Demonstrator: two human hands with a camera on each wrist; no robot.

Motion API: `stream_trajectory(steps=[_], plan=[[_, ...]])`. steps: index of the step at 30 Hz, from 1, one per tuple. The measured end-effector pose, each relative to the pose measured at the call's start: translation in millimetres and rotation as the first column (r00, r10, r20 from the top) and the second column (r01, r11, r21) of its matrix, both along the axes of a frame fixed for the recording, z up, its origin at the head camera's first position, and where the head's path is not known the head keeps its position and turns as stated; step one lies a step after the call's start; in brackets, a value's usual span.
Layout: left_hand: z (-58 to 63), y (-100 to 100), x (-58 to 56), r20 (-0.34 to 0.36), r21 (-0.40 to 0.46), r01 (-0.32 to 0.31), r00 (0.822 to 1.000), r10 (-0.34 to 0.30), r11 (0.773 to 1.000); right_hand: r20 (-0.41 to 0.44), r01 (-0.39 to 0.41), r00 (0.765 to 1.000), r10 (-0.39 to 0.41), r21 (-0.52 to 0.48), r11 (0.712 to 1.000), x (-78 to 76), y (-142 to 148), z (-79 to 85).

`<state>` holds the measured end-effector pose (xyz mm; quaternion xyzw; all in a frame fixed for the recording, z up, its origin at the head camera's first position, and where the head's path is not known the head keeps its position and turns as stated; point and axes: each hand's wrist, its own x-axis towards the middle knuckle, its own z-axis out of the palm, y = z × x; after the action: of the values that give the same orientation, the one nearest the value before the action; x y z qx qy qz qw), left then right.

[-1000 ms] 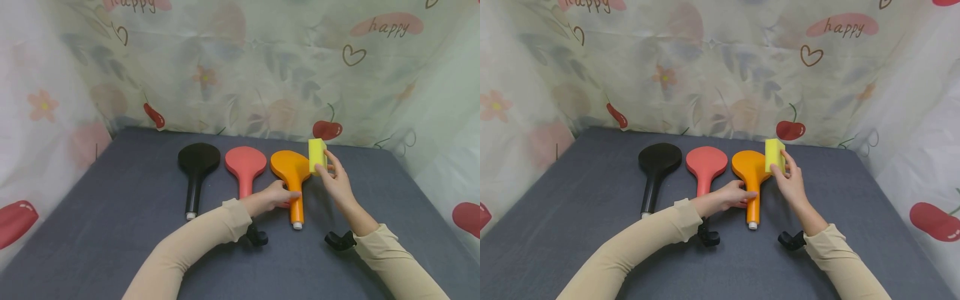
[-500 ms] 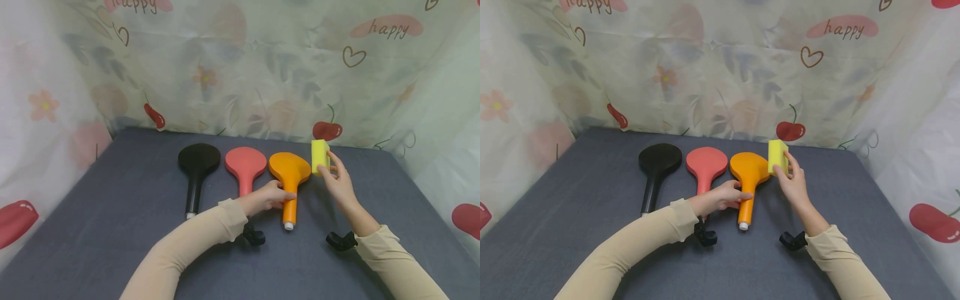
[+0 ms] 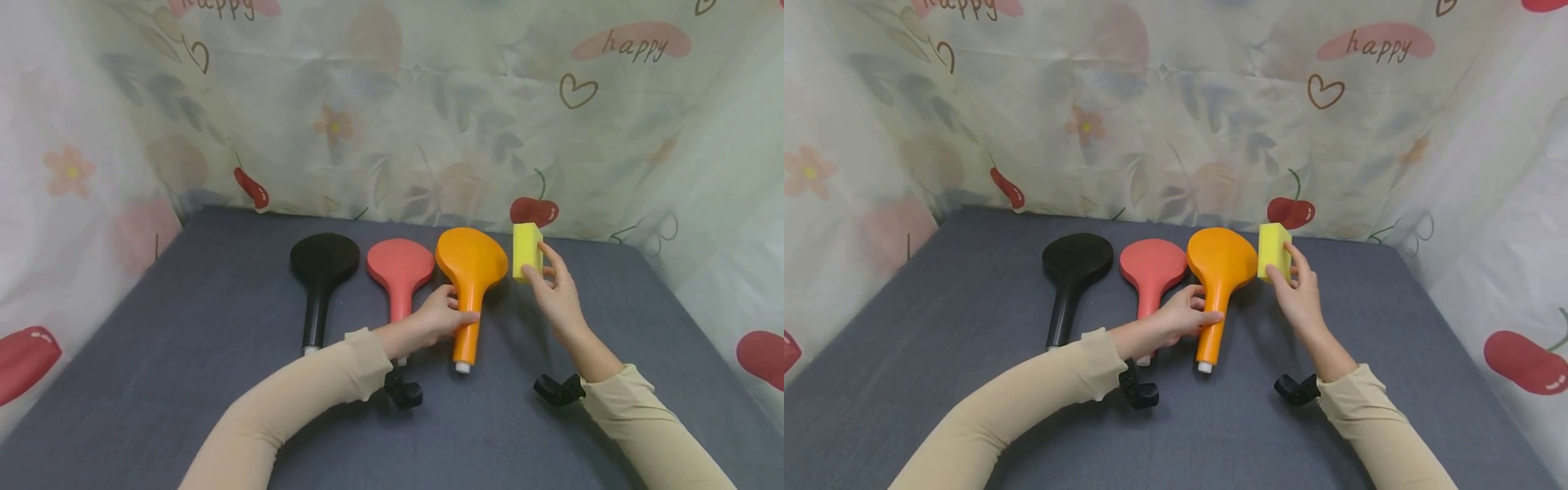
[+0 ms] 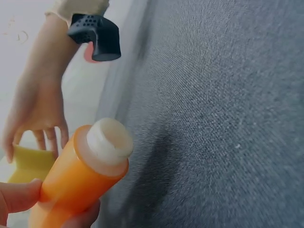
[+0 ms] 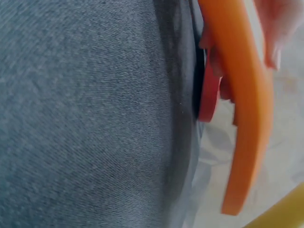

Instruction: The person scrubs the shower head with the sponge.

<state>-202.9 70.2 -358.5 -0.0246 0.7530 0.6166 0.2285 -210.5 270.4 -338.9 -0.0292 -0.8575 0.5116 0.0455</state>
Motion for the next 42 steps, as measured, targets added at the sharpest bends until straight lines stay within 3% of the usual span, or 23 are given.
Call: stream_trajectory(steps=[9,15,21,30,33,38,42], plan=[[7.0,-28,15.2,-0.175,0.054,0.061,0.983,-0.051,0.997,-0.132,-0.028,0.991,0.035,0.059,0.998,0.8,-8,7.1],[12.1,-40,30.6,-0.291,0.069,0.117,0.952,-0.092,0.991,-0.329,-0.022,0.943,0.056,0.107,0.994,2.1,-21,11.7],[19.6,-49,44.6,-0.397,0.113,0.142,0.914,-0.086,0.983,-0.504,0.003,0.861,0.065,0.133,0.991,6.3,-34,15.7],[23.5,-64,54.6,-0.467,0.148,0.126,0.883,-0.043,0.981,-0.645,-0.013,0.741,0.186,0.264,0.965,15.6,-52,20.4],[24.0,-69,54.9,-0.473,0.161,0.113,0.881,-0.024,0.980,-0.692,-0.017,0.674,0.261,0.338,0.941,19.2,-59,18.4],[24.4,-74,54.1,-0.475,0.166,0.086,0.880,0.004,0.982,-0.723,-0.026,0.552,0.415,0.483,0.875,29.1,-74,18.0],[23.6,-78,55.6,-0.484,0.164,0.068,0.875,0.020,0.984,-0.707,-0.025,0.501,0.499,0.564,0.825,33.4,-80,18.4]])
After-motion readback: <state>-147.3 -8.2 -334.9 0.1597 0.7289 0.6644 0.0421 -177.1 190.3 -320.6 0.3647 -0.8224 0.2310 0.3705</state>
